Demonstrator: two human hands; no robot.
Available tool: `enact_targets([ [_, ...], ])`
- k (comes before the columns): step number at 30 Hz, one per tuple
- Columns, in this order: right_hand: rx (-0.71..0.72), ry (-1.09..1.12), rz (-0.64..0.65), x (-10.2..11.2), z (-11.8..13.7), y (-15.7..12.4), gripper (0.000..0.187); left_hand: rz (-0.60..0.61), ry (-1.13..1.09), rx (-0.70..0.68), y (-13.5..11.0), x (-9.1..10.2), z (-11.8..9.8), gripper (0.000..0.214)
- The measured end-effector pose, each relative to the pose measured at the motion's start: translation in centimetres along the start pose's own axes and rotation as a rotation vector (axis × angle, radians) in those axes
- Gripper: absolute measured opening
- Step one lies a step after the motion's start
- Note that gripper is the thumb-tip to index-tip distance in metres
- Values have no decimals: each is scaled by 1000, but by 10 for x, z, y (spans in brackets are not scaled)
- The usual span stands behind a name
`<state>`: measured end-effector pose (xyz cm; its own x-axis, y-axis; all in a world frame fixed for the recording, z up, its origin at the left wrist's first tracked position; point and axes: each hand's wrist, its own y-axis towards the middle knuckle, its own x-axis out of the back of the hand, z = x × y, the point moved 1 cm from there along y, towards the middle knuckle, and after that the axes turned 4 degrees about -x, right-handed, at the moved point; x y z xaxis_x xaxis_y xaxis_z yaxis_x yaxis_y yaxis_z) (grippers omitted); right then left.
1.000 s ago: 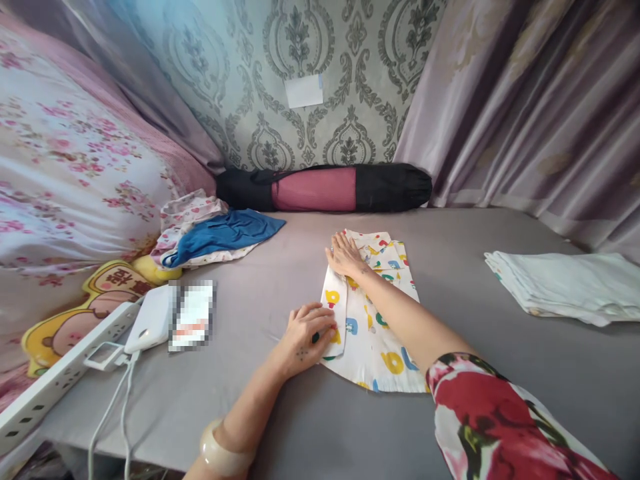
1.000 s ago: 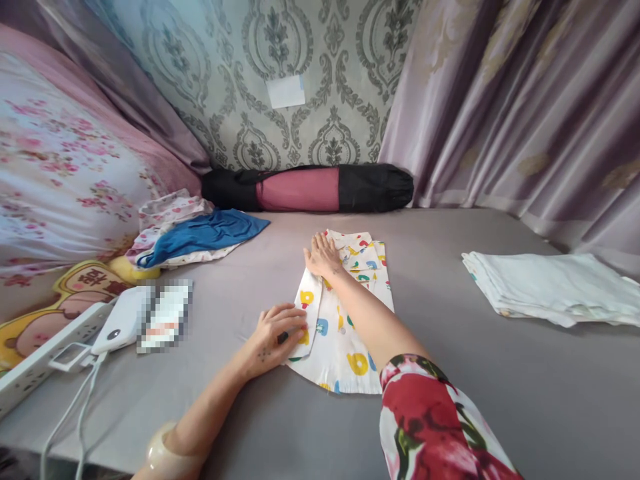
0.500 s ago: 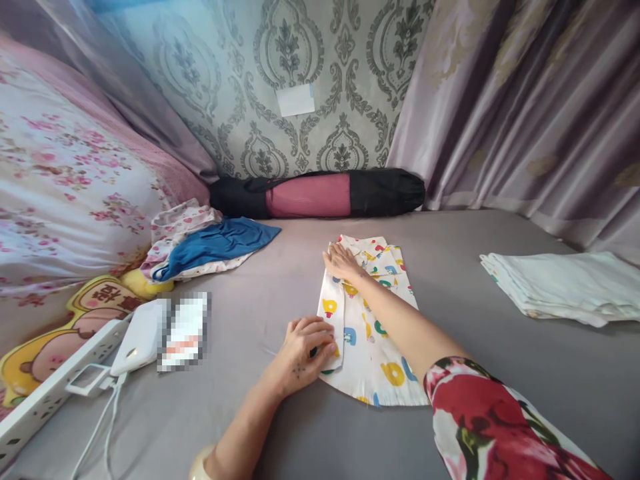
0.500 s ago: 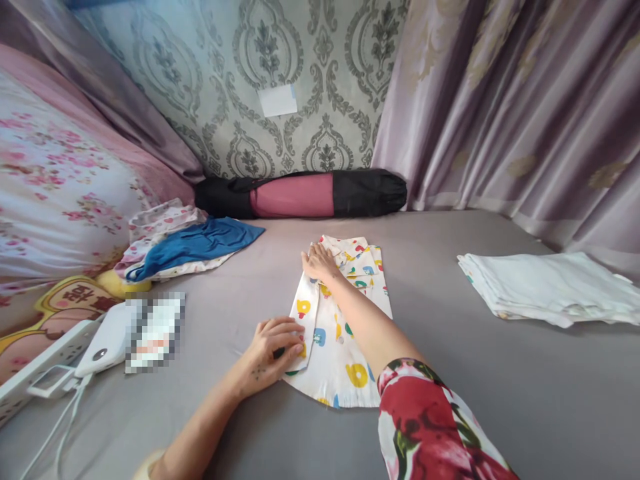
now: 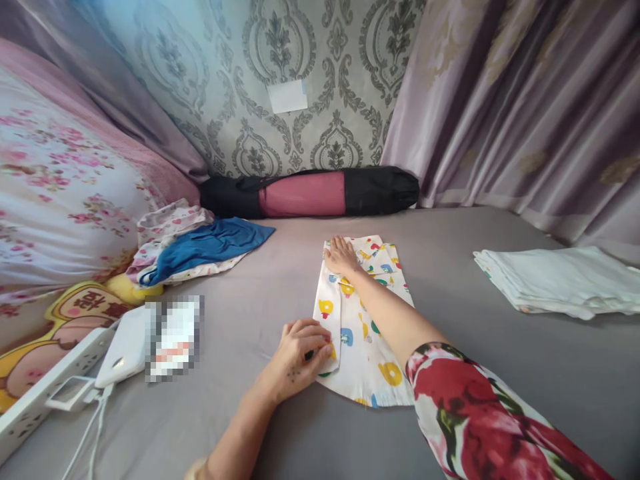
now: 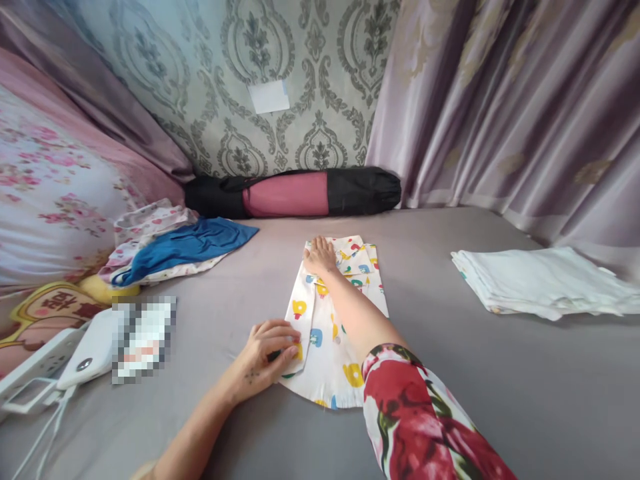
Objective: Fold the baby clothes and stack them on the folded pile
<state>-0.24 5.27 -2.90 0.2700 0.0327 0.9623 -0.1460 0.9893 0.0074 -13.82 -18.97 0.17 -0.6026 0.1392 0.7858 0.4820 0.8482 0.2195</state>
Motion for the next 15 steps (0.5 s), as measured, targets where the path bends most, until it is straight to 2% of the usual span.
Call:
enact_targets([
  [7, 47, 29, 46, 11, 1, -17, 61, -10, 21, -7, 0, -2, 2, 28],
  [11, 142, 12, 16, 7, 4, -41, 64, -17, 44, -16, -1, -2, 3, 27],
  [15, 145, -2, 1, 0, 4, -56, 64, -22, 54, -13, -2, -3, 4, 26],
])
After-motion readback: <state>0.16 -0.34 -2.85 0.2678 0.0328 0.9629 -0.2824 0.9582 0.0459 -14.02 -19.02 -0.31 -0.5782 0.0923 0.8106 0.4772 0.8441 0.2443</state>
